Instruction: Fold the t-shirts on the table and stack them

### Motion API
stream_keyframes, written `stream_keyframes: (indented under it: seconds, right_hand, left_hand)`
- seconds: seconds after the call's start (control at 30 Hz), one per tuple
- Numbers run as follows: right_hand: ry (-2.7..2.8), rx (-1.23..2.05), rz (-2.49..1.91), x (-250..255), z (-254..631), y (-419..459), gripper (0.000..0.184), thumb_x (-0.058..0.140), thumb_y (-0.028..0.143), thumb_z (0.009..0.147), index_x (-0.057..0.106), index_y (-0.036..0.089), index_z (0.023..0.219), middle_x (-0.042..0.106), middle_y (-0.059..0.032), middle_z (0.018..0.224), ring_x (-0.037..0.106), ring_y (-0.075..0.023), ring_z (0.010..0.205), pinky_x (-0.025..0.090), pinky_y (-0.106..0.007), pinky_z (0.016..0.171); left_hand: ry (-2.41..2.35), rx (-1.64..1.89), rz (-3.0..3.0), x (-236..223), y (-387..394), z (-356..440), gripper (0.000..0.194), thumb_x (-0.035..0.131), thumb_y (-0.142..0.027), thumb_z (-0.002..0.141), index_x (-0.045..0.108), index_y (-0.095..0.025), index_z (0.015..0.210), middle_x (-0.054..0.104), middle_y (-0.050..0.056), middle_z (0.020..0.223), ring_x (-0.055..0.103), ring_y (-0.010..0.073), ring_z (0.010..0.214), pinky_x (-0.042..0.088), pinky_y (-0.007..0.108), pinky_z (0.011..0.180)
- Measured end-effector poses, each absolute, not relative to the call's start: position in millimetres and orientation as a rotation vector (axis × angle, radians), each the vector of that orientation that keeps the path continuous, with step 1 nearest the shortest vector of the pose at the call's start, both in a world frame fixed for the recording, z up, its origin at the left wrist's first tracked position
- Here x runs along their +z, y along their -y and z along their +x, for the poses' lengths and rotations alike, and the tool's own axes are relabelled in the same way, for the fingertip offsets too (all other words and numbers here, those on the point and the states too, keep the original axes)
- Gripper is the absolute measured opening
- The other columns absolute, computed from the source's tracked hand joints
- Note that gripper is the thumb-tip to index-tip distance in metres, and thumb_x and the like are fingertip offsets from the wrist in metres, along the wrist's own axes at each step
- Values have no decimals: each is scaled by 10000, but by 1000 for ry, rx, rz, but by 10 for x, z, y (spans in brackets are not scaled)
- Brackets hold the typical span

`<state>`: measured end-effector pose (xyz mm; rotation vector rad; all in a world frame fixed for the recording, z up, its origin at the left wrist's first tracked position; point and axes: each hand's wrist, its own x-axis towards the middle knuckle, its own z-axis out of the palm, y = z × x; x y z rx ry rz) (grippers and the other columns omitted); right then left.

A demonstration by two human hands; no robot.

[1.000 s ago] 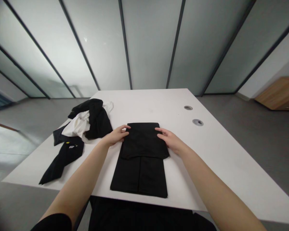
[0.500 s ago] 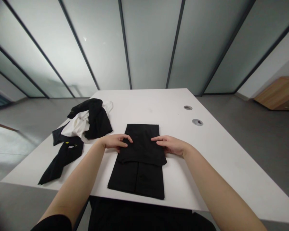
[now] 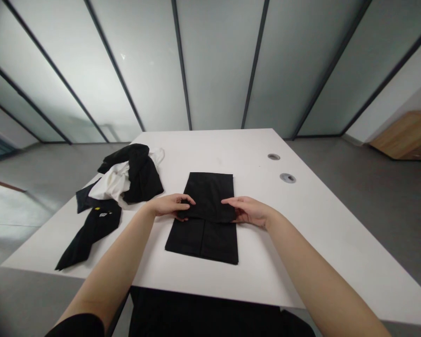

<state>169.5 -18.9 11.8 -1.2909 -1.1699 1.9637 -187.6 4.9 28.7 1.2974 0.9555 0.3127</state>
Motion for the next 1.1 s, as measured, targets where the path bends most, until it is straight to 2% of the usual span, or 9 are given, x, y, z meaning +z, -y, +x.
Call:
stream_keyframes:
  seconds: [0.07,0.17,0.27,0.37,0.47,0.53,0.7,0.87,1.1]
  right_hand:
    - [1162,1881,-1297,78,1671,173,379,819,352,922,789,228,1279,771,-133,1281,749,-219,960,666,-310,762]
    - [1143,1603,-1275,7,1616,113,499,798,351,928,707,289,1415,759,-105,1330,741,-245,1028,652,-330,737]
    - [1148,1406,-1267,-31,1582,63,536,799,337,914,689,292,1437,772,-80,1298,733,-230,999,602,-284,668]
    - [1070,1447,-1231,-31,1578,56,481,782,323,926,709,278,1399,789,-71,1236,736,-214,963,587,-269,652]
    - [979,1507,-1181,-28,1571,72,394,770,287,938,736,282,1331,777,-71,1285,739,-222,1065,642,-309,787]
    - [943,1542,-1182,-35,1556,76,316,776,279,940,760,254,1255,783,-89,1259,742,-224,1062,659,-338,860]
    - [879,1572,-1221,-31,1511,61,260,814,292,922,785,215,1169,816,-98,1131,755,-206,947,677,-325,837]
    - [825,1577,-1243,39,1475,58,197,802,257,917,808,165,1091,819,-126,1139,752,-205,925,662,-274,749]
    - [838,1579,-1274,63,1464,69,181,837,270,859,782,174,1003,809,-106,952,715,-199,776,606,-281,616]
  left_hand:
    - [-1016,377,1359,249,-73,-1854,469,863,-474,831,725,-217,1198,613,9,932,619,128,713,529,267,636]
    - [-1149,684,1453,136,-148,-1785,489,820,-433,879,687,-211,1293,520,-57,743,502,101,634,429,222,587]
    - [-1164,910,1424,33,-207,-1716,493,804,-389,885,659,-199,1316,584,-36,799,564,119,734,478,239,692]
    - [-1133,907,1371,-13,-222,-1681,450,804,-397,870,692,-191,1255,667,22,941,634,159,886,530,279,800]
    - [-1162,909,1363,-29,-223,-1667,399,801,-419,862,735,-190,1182,715,70,1061,657,193,976,539,285,801]
    - [-1187,922,1362,-44,-234,-1658,366,798,-413,862,754,-192,1151,734,81,1096,665,204,991,541,285,788]
    - [-1236,951,1307,-100,-285,-1646,301,808,-388,862,789,-177,1077,755,80,1051,678,196,943,541,277,751]
    - [-1219,943,1205,-114,-301,-1670,274,837,-348,832,792,-156,1024,750,68,967,657,150,823,485,242,681]
    - [-1158,894,1228,-85,-299,-1713,235,805,-307,798,719,-169,968,638,-12,776,534,89,633,391,213,587]
